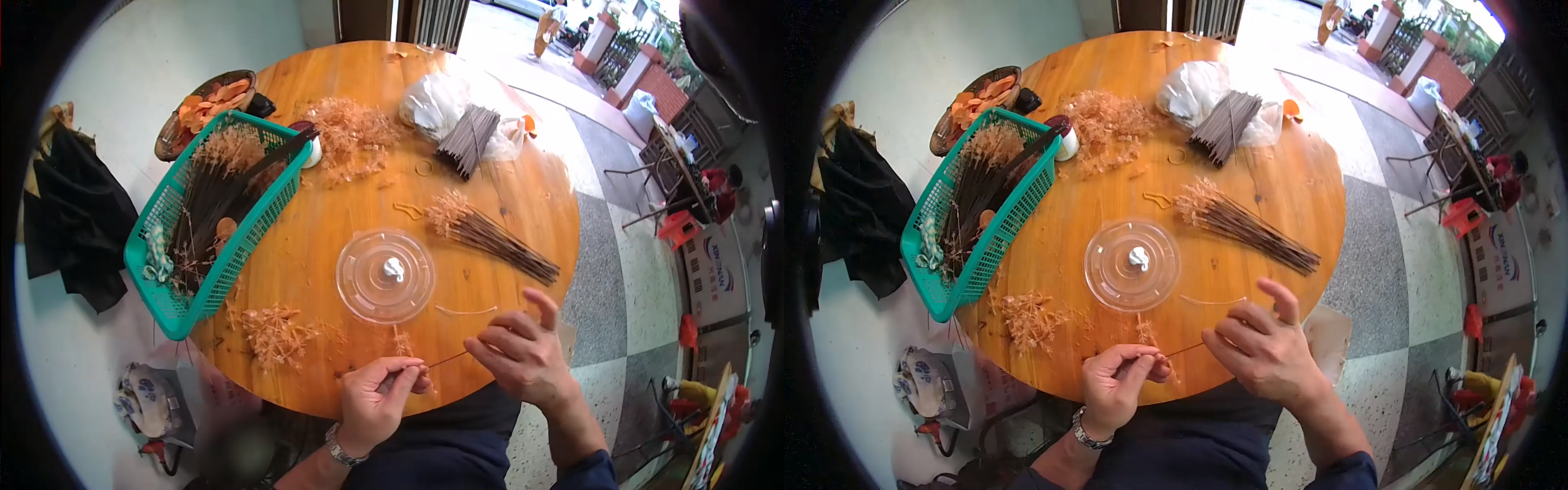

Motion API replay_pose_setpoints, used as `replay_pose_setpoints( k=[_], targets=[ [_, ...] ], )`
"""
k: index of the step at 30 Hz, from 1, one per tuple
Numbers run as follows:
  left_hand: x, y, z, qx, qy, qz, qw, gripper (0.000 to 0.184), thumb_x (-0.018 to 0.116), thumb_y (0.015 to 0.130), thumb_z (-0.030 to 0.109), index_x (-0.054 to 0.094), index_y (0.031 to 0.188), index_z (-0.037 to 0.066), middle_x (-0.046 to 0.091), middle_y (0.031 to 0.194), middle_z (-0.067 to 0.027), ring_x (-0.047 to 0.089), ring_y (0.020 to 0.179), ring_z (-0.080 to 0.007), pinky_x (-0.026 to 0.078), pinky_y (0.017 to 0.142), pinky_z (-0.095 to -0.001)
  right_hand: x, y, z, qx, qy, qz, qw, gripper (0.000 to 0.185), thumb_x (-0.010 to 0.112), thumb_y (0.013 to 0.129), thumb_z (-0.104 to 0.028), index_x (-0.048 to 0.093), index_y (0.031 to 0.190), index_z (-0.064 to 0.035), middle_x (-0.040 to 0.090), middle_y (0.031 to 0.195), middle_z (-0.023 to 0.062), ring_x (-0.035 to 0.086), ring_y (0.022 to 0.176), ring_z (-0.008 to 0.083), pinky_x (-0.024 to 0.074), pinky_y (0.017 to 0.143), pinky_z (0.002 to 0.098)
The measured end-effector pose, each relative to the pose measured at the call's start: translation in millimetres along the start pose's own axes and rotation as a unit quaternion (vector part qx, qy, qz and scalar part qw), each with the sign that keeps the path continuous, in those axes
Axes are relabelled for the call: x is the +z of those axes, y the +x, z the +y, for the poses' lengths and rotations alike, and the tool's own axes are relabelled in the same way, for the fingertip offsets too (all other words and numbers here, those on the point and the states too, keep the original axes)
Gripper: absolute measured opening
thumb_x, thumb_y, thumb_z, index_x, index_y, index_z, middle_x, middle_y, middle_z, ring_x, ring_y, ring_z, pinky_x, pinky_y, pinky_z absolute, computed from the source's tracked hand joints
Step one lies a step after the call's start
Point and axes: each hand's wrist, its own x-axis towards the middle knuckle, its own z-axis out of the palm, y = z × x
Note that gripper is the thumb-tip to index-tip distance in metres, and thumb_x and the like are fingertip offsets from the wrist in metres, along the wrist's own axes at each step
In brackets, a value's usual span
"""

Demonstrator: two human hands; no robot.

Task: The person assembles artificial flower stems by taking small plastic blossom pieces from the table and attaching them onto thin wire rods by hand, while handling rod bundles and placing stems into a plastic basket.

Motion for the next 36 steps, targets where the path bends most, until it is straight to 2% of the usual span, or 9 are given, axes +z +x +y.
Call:
replay_pose_setpoints(
  k=[3,4,7,9,13,23,27,31,36],
  targets=[
    [1,3,-5,0.049,-0.036,0.022,0.998,0.012,0.061,0.107,0.000,0.070,0.110,-0.007,0.074,0.107,-0.0154,0.076,0.096,-0.0214,0.066,0.086,-0.0361,7,-12,6,0.006,0.095,-0.004,0.995,0.030,0.074,0.073,-0.014,0.078,0.103,-0.0120,0.066,0.093,-0.0014,0.066,0.084,0.0164,0.0511,0.090,0.0386],
    [1,4,-6,0.071,-0.048,0.032,0.996,0.013,0.060,0.107,0.001,0.070,0.111,-0.006,0.073,0.109,-0.0152,0.076,0.099,-0.0213,0.065,0.087,-0.0361,3,-12,5,0.016,0.092,0.000,0.996,0.028,0.077,0.071,-0.008,0.078,0.099,-0.0088,0.067,0.088,0.0004,0.066,0.078,0.0194,0.0524,0.071,0.0353],
    [-5,4,-8,0.099,-0.045,0.043,0.993,0.012,0.061,0.107,0.000,0.071,0.111,-0.005,0.070,0.110,-0.0135,0.074,0.099,-0.0195,0.064,0.085,-0.0342,8,-14,21,0.120,0.088,0.108,0.983,0.021,0.078,0.075,0.001,0.079,0.095,-0.0061,0.069,0.085,0.0052,0.067,0.073,0.0239,0.0529,0.066,0.0380],
    [-6,2,-12,0.102,-0.042,0.044,0.993,0.012,0.062,0.106,0.000,0.071,0.112,-0.005,0.070,0.106,-0.0123,0.074,0.094,-0.0187,0.063,0.082,-0.0328,17,-6,40,0.272,0.137,0.172,0.937,0.009,0.079,0.084,0.001,0.079,0.094,-0.0006,0.071,0.085,0.0142,0.069,0.075,0.0302,0.0548,0.066,0.0391],
    [-7,1,-9,0.103,0.025,0.008,0.994,0.013,0.067,0.103,-0.001,0.071,0.114,-0.006,0.072,0.101,-0.0110,0.074,0.089,-0.0170,0.063,0.081,-0.0311,40,19,93,0.345,0.120,0.188,0.912,0.008,0.078,0.087,0.000,0.079,0.095,0.0018,0.076,0.091,0.0143,0.073,0.078,0.0252,0.0568,0.073,0.0329],
    [-8,-1,-2,0.064,0.059,-0.019,0.996,0.015,0.073,0.099,0.000,0.074,0.112,-0.007,0.076,0.096,-0.0090,0.075,0.085,-0.0135,0.061,0.079,-0.0276,72,53,116,0.316,0.055,0.173,0.931,0.009,0.083,0.083,-0.009,0.081,0.091,-0.0043,0.075,0.090,0.0107,0.073,0.083,0.0281,0.0561,0.075,0.0377],
    [-9,1,-10,0.103,0.060,-0.008,0.993,0.015,0.076,0.097,0.005,0.077,0.110,-0.003,0.078,0.100,-0.0127,0.075,0.084,-0.0145,0.059,0.069,-0.0269,39,144,66,0.271,0.188,0.178,0.927,0.012,0.083,0.083,-0.009,0.079,0.092,-0.0021,0.075,0.093,0.0123,0.072,0.084,0.0282,0.0558,0.080,0.0412],
    [-11,2,6,0.088,0.094,-0.025,0.991,0.015,0.075,0.098,0.007,0.077,0.111,-0.001,0.077,0.101,-0.0130,0.075,0.083,-0.0163,0.060,0.073,-0.0281,37,257,17,0.101,0.205,0.132,0.965,0.009,0.078,0.085,-0.010,0.078,0.091,-0.0040,0.073,0.096,0.0125,0.072,0.092,0.0333,0.0556,0.083,0.0445],
    [-8,2,-1,0.121,0.112,-0.015,0.986,0.014,0.077,0.096,0.008,0.079,0.109,0.004,0.076,0.095,-0.0115,0.074,0.081,-0.0162,0.058,0.072,-0.0291,89,351,-5,0.016,0.012,0.045,0.999,0.014,0.080,0.081,-0.020,0.077,0.084,-0.0062,0.075,0.095,0.0120,0.072,0.096,0.0331,0.0480,0.092,0.0450]
  ],
)
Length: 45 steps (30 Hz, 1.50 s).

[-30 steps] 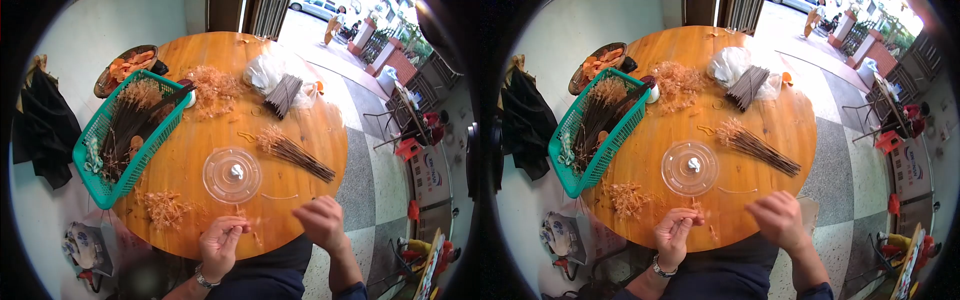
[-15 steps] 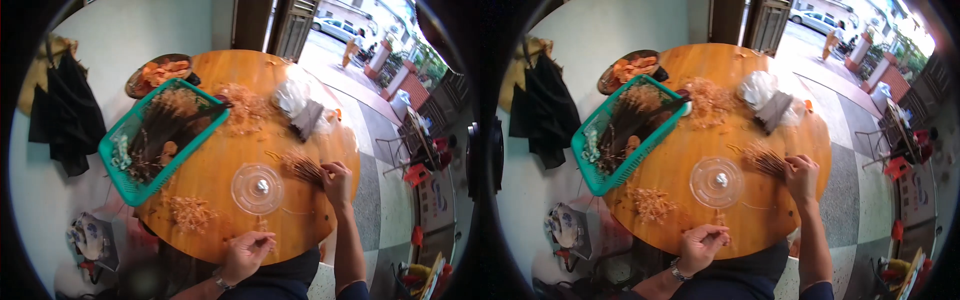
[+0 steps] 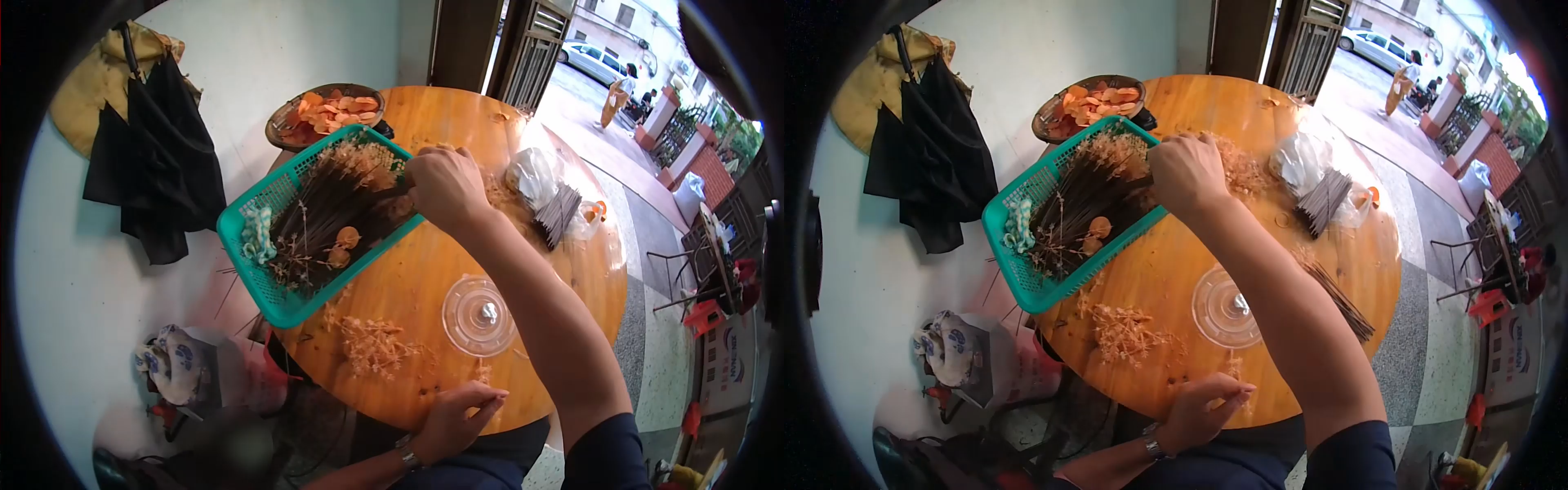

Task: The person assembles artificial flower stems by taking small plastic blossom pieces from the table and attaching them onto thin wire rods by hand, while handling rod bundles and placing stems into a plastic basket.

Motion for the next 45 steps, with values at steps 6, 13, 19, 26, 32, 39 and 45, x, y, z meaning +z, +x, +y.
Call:
replay_pose_setpoints(
  k=[6,13,19,26,32,39,45],
  targets=[
    [-1,-1,-3,0.031,0.002,0.005,0.999,0.010,0.078,0.096,0.008,0.079,0.105,0.005,0.076,0.092,-0.0093,0.074,0.077,-0.0183,0.058,0.070,-0.0301,22,12,4,0.013,-0.083,-0.079,0.993,0.008,0.076,0.081,-0.017,0.076,0.078,-0.0098,0.075,0.084,0.0127,0.072,0.091,0.0297,0.0437,0.092,0.0411],
    [-2,0,-4,0.025,0.007,-0.008,1.000,0.010,0.077,0.096,0.007,0.079,0.105,0.005,0.076,0.092,-0.0101,0.075,0.080,-0.0196,0.059,0.072,-0.0305,14,5,0,-0.023,-0.081,-0.033,0.996,0.012,0.069,0.083,-0.014,0.075,0.073,-0.0113,0.074,0.087,0.0083,0.070,0.097,0.0262,0.0434,0.094,0.0409],
    [-3,2,2,0.031,0.001,0.017,0.999,0.011,0.078,0.096,0.007,0.078,0.106,0.003,0.077,0.096,-0.0128,0.077,0.086,-0.0214,0.060,0.076,-0.0307,2,0,1,-0.079,-0.087,0.039,0.992,0.012,0.067,0.082,-0.013,0.075,0.073,-0.0118,0.068,0.088,0.0066,0.065,0.101,0.0245,0.0422,0.097,0.0400],
    [0,-8,1,-0.114,-0.054,-0.013,0.992,0.020,0.078,0.098,0.009,0.074,0.115,-0.001,0.079,0.101,-0.0109,0.076,0.092,-0.0131,0.061,0.079,-0.0265,-77,-68,10,0.019,0.066,0.137,0.988,0.003,0.072,0.087,-0.006,0.072,0.085,-0.0043,0.068,0.091,0.0131,0.067,0.087,0.0299,0.0485,0.086,0.0402],
    [3,-7,-7,-0.045,-0.077,-0.003,0.996,0.012,0.078,0.096,0.001,0.073,0.106,-0.004,0.080,0.098,-0.0114,0.078,0.089,-0.0135,0.063,0.079,-0.0250,-114,-233,28,0.313,0.429,0.208,0.822,0.006,0.063,0.106,-0.005,0.064,0.103,-0.0009,0.064,0.087,0.0009,0.053,0.069,0.0052,0.0415,0.060,0.0210],
    [4,4,2,0.031,0.031,-0.010,0.999,0.011,0.079,0.093,-0.002,0.079,0.103,-0.004,0.081,0.099,-0.0150,0.079,0.088,-0.0186,0.062,0.081,-0.0288,-64,-361,-15,0.401,0.740,0.310,0.442,0.011,0.054,0.107,0.001,0.059,0.116,-0.0025,0.066,0.102,0.0118,0.064,0.074,0.0168,0.0547,0.068,0.0310],
    [10,5,4,0.018,0.078,-0.011,0.997,0.012,0.076,0.094,-0.004,0.078,0.106,-0.006,0.079,0.100,-0.0167,0.077,0.091,-0.0208,0.062,0.082,-0.0300,-36,-373,-37,0.335,0.831,0.280,0.346,0.013,0.057,0.105,0.002,0.059,0.117,-0.0027,0.069,0.104,0.0148,0.067,0.087,0.0198,0.0578,0.073,0.0333]
  ],
)
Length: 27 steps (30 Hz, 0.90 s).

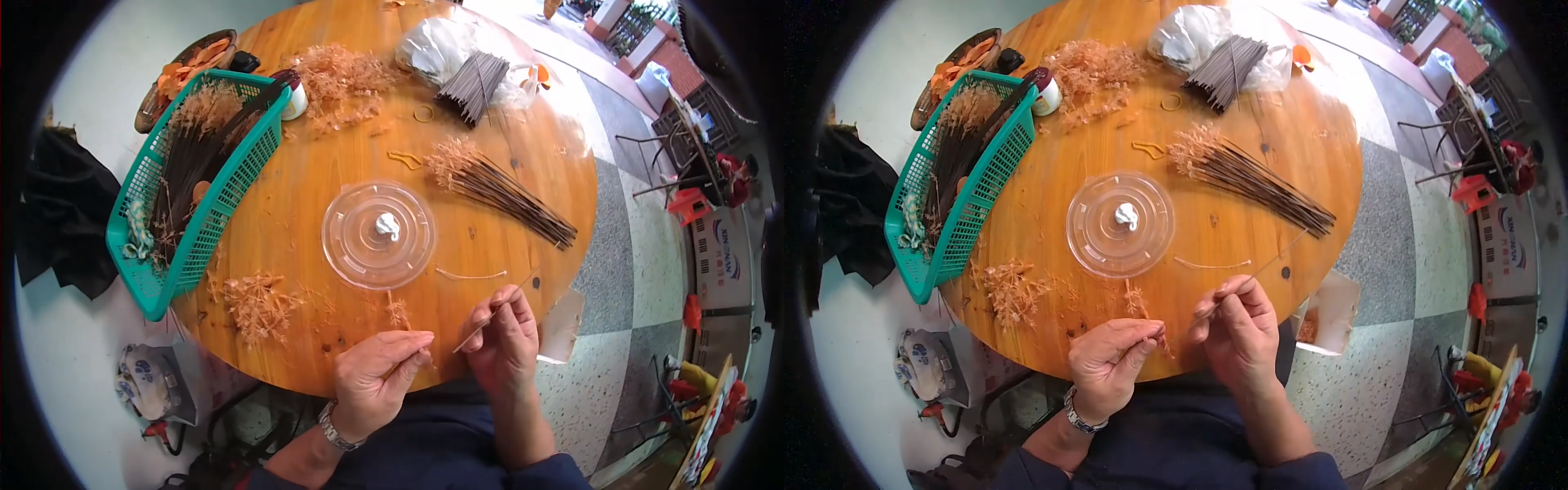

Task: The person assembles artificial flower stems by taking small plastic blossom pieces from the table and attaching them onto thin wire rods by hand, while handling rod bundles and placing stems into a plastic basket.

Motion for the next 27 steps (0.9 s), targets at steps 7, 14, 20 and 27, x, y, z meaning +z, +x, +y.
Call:
replay_pose_setpoints(
  k=[7,14,20,27],
  targets=[
    [2,2,0,0.004,0.032,-0.009,0.999,0.012,0.075,0.095,-0.004,0.078,0.107,-0.006,0.078,0.100,-0.0163,0.077,0.089,-0.0206,0.062,0.081,-0.0297,-3,-1,12,-0.051,-0.069,-0.023,0.996,0.016,0.064,0.100,0.005,0.058,0.114,-0.0009,0.068,0.104,0.0150,0.065,0.089,0.0193,0.0565,0.074,0.0323],
    [4,5,-1,0.025,0.062,-0.013,0.998,0.012,0.077,0.094,-0.001,0.079,0.106,-0.001,0.079,0.098,-0.0152,0.077,0.087,-0.0242,0.061,0.077,-0.0314,6,-4,19,-0.100,-0.127,-0.030,0.986,0.011,0.061,0.103,0.003,0.056,0.114,0.0010,0.068,0.101,0.0168,0.064,0.080,0.0179,0.0563,0.074,0.0329],
    [5,4,-1,0.017,0.051,-0.010,0.999,0.012,0.076,0.094,-0.001,0.078,0.106,-0.001,0.079,0.098,-0.0147,0.077,0.086,-0.0237,0.062,0.076,-0.0316,5,-3,21,-0.119,-0.168,-0.014,0.978,0.010,0.059,0.104,0.004,0.056,0.114,0.0007,0.069,0.102,0.0184,0.063,0.080,0.0168,0.0559,0.074,0.0324],
    [3,6,1,0.025,0.065,-0.015,0.997,0.012,0.076,0.094,-0.001,0.079,0.106,-0.001,0.078,0.096,-0.0140,0.077,0.085,-0.0233,0.061,0.076,-0.0315,7,-4,21,-0.112,-0.179,-0.010,0.977,0.011,0.060,0.104,0.004,0.056,0.113,0.0004,0.069,0.103,0.0181,0.063,0.082,0.0159,0.0542,0.075,0.0297]
  ],
)
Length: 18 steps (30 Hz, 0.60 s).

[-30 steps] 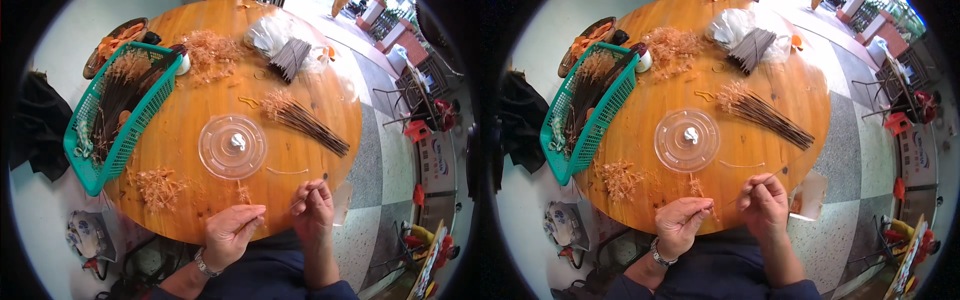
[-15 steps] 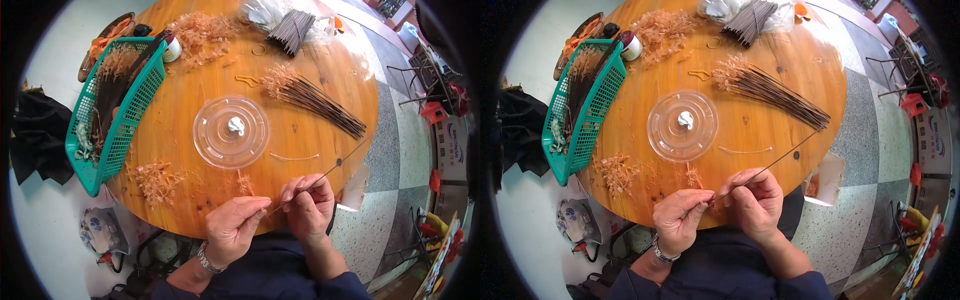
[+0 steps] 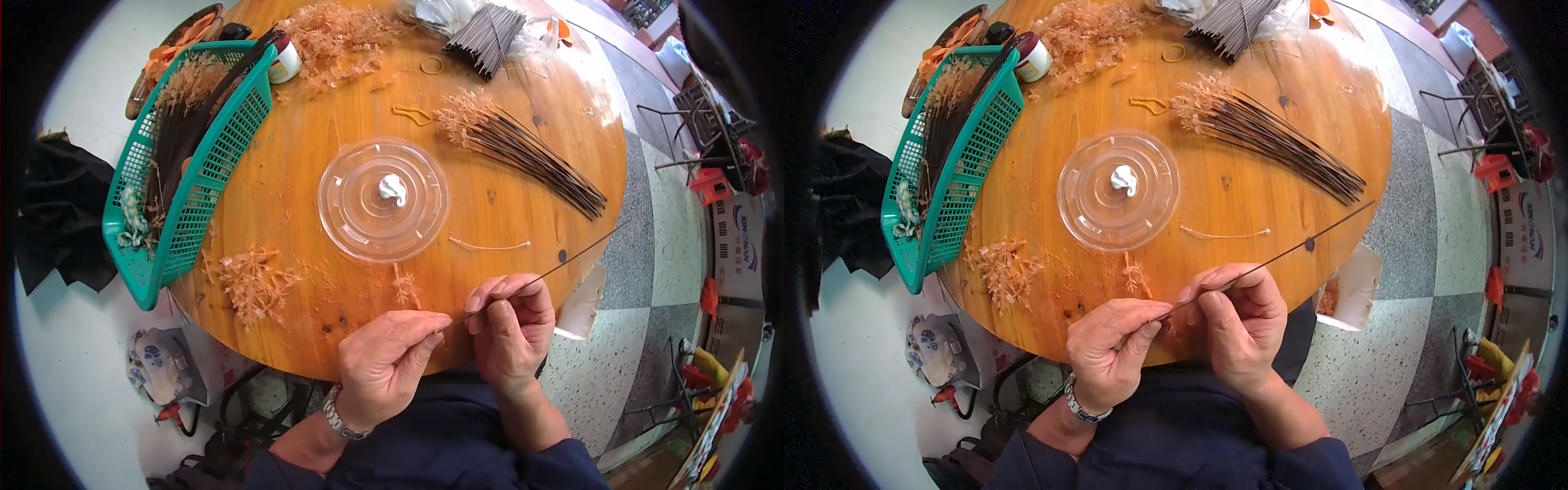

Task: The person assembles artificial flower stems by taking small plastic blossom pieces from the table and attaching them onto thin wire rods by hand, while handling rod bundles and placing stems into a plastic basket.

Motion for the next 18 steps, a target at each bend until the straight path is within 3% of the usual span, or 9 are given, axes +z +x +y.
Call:
replay_pose_setpoints(
  k=[8,11,18],
  targets=[
    [-0.1,-1.4,-2.0,0.006,0.001,0.005,1.000,0.011,0.077,0.094,0.001,0.079,0.105,0.000,0.077,0.093,-0.0141,0.076,0.081,-0.0240,0.060,0.073,-0.0312,1.7,-0.3,-0.1,-0.006,-0.010,0.005,1.000,0.011,0.059,0.104,0.005,0.056,0.113,0.0006,0.068,0.105,0.0175,0.065,0.088,0.0165,0.0521,0.074,0.0267],
    [-1.5,-1.5,0.8,-0.006,0.005,-0.001,1.000,0.008,0.076,0.095,-0.001,0.078,0.102,-0.004,0.077,0.092,-0.0135,0.074,0.080,-0.0206,0.057,0.072,-0.0294,1.0,-3.3,1.6,-0.025,-0.038,0.014,0.999,0.013,0.059,0.103,0.007,0.055,0.114,0.0012,0.067,0.107,0.0171,0.066,0.091,0.0178,0.0534,0.076,0.0282],
    [-1.8,-1.7,1.2,-0.005,0.026,-0.019,0.999,0.007,0.076,0.093,-0.003,0.076,0.100,-0.004,0.074,0.087,-0.0127,0.073,0.076,-0.0211,0.056,0.068,-0.0295,1.5,-9.5,1.0,-0.070,-0.168,-0.014,0.983,0.013,0.062,0.097,0.014,0.062,0.106,0.0049,0.069,0.105,0.0163,0.067,0.093,0.0193,0.0557,0.082,0.0314]
  ],
)
